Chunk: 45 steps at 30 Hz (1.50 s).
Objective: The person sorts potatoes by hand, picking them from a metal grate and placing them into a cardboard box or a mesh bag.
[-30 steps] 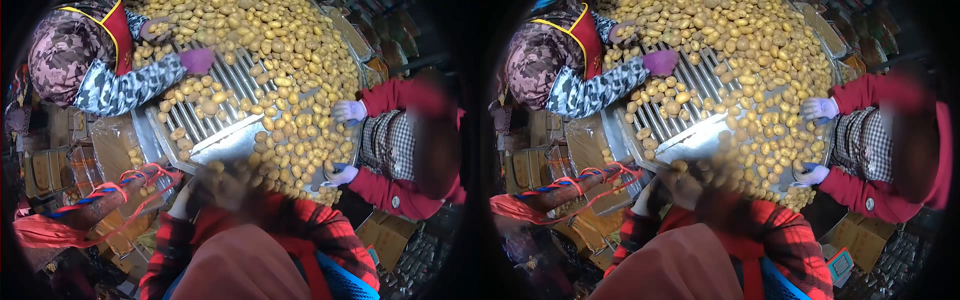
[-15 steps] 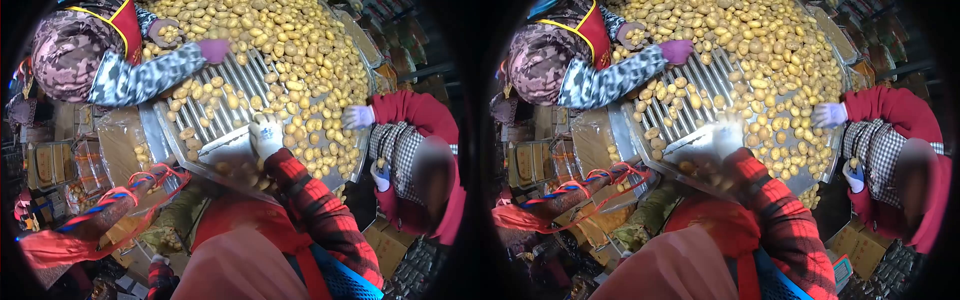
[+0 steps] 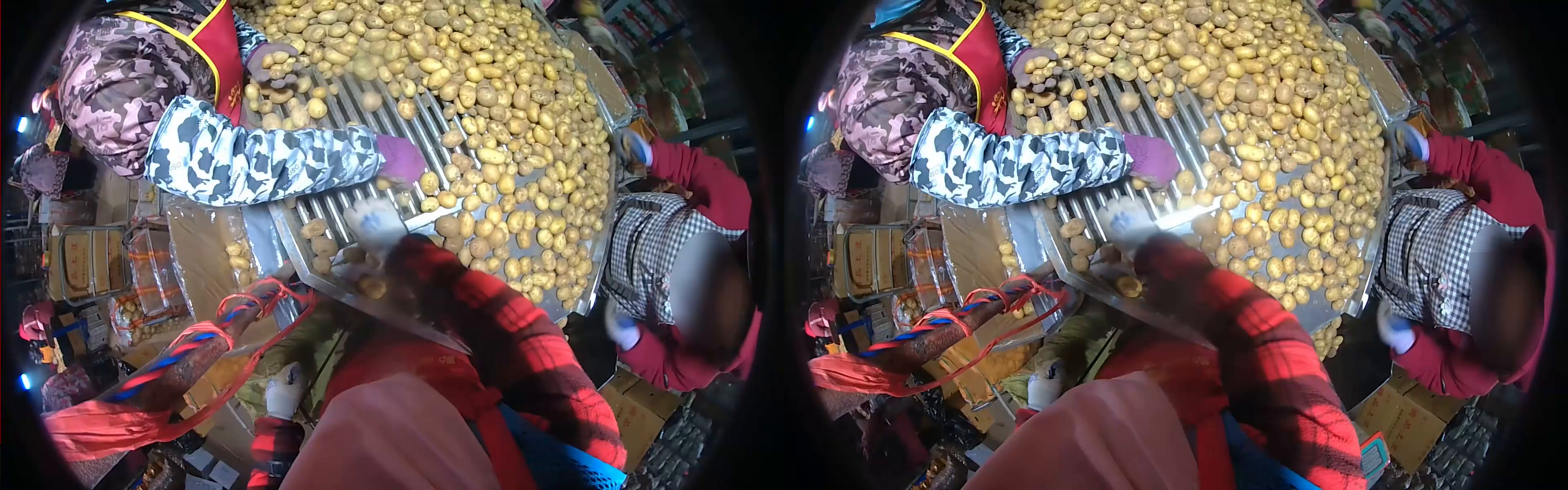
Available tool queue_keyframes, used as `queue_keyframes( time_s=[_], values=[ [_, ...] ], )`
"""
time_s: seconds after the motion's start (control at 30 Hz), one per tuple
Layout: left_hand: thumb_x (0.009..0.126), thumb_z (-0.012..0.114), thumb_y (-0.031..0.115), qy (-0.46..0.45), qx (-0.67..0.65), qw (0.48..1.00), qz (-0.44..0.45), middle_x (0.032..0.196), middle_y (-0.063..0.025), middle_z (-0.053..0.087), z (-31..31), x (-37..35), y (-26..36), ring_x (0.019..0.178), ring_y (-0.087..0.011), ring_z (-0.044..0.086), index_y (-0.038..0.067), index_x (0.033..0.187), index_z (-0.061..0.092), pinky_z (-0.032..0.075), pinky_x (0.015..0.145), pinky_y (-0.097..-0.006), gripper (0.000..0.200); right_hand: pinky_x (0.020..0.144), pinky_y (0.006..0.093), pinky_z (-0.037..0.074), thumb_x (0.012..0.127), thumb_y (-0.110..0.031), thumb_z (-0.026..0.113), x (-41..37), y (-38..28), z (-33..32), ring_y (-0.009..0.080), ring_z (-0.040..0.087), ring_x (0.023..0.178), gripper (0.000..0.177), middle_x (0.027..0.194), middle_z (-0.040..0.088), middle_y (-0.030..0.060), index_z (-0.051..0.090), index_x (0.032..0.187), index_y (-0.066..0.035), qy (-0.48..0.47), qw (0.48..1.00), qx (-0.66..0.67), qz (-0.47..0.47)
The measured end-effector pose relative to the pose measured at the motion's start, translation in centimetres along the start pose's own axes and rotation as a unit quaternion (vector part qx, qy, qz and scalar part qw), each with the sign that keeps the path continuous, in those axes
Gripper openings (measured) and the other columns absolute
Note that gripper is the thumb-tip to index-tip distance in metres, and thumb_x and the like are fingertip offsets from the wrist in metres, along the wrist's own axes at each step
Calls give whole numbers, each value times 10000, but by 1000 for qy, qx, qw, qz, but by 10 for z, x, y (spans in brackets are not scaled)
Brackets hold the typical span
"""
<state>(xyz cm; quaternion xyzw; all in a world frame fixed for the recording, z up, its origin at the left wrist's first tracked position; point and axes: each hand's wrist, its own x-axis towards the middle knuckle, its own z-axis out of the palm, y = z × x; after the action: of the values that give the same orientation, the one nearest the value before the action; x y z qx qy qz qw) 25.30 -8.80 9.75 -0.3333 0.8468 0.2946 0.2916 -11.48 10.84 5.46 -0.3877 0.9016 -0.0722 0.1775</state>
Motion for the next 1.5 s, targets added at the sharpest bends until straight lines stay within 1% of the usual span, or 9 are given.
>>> queue_keyframes(
  time_s=[0.33, 0.4, 0.6, 0.63, 0.73, 0.93, 1.07, 1.23, 1.5],
  values=[
    [968, 613, 246, -59, -223, 973, -32, 993, -79, 747, -18, -8, 79, 617, -101, 644, 67, 1326, 630, 468, 509, -252, 401, 754, 426, 517, 889, -182, 589, 40, 1, -14, 280, 662, 920, 138, 990, 653, 89, 636, 1010, -135, 138, 988, 75, 1],
    [978, 614, 270, -61, -279, 956, -61, 1026, -78, 745, -20, -16, 78, 609, -106, 629, 71, 1345, 615, 448, 497, -246, 418, 735, 444, 522, 912, -199, 571, 24, -17, -20, 318, 660, 890, 186, 945, 637, 133, 648, 1048, -98, 140, 930, 336, -43],
    [1050, 488, 491, -162, -672, 717, -85, 1010, -21, 666, -29, -8, 76, 626, -47, 498, 90, 1347, 532, 365, 509, -189, 501, 765, 421, 553, 910, -148, 594, -62, -128, -11, 324, 662, 955, 428, 1073, 658, 145, 538, 1318, -34, -46, 870, 461, -167],
    [1061, 479, 441, -118, -478, 870, 45, 948, 6, 607, -25, -13, 48, 614, -46, 457, 86, 1292, 545, 347, 513, -181, 428, 821, 436, 542, 915, -140, 580, -73, -147, -18, 345, 658, 1012, 402, 1054, 662, 176, 523, 1295, -21, -101, 886, 412, -187],
    [1061, 483, 372, -98, -214, 942, 239, 968, -11, 623, -30, -10, -1, 618, -47, 454, 70, 1274, 551, 336, 506, -168, 375, 903, 408, 541, 932, -76, 519, -104, -190, 18, 349, 655, 1085, 559, 1216, 634, 202, 403, 1477, -37, -35, 884, 412, -219],
    [993, 626, 226, -143, -536, 816, -162, 949, -25, 692, -68, -51, -13, 602, -69, 528, 73, 1255, 616, 367, 479, -183, 303, 1006, 408, 492, 914, -100, 598, -134, -126, 1, 329, 614, 1162, 485, 1239, 633, 160, 515, 1391, -63, -105, 796, 562, -200],
    [938, 677, 201, 68, -278, 931, -224, 840, -34, 699, -14, -71, -185, 619, -116, 591, 60, 1143, 681, 460, 494, -266, 248, 1016, 412, 476, 956, -151, 567, -159, -62, 19, 336, 616, 1124, 258, 1114, 638, 166, 637, 1177, -36, -31, 822, 568, -33],
    [946, 623, 220, 156, -276, 927, -202, 828, -28, 686, -23, -73, -159, 595, -141, 588, 41, 1176, 670, 474, 506, -290, 296, 763, 461, 532, 828, -114, 640, -100, 27, 26, 345, 636, 928, 354, 993, 618, 142, 604, 1174, -51, 272, 947, 163, 60],
    [991, 562, 210, -144, -530, 836, 15, 1155, -127, 697, -7, 2, 97, 876, -179, 674, 34, 1338, 599, 524, 764, -275, 391, 968, 461, 400, 837, -176, 634, 21, -54, 39, 285, 551, 1163, 382, 1189, 586, 81, 631, 1216, -128, -1, 987, -160, -27]
  ],
)
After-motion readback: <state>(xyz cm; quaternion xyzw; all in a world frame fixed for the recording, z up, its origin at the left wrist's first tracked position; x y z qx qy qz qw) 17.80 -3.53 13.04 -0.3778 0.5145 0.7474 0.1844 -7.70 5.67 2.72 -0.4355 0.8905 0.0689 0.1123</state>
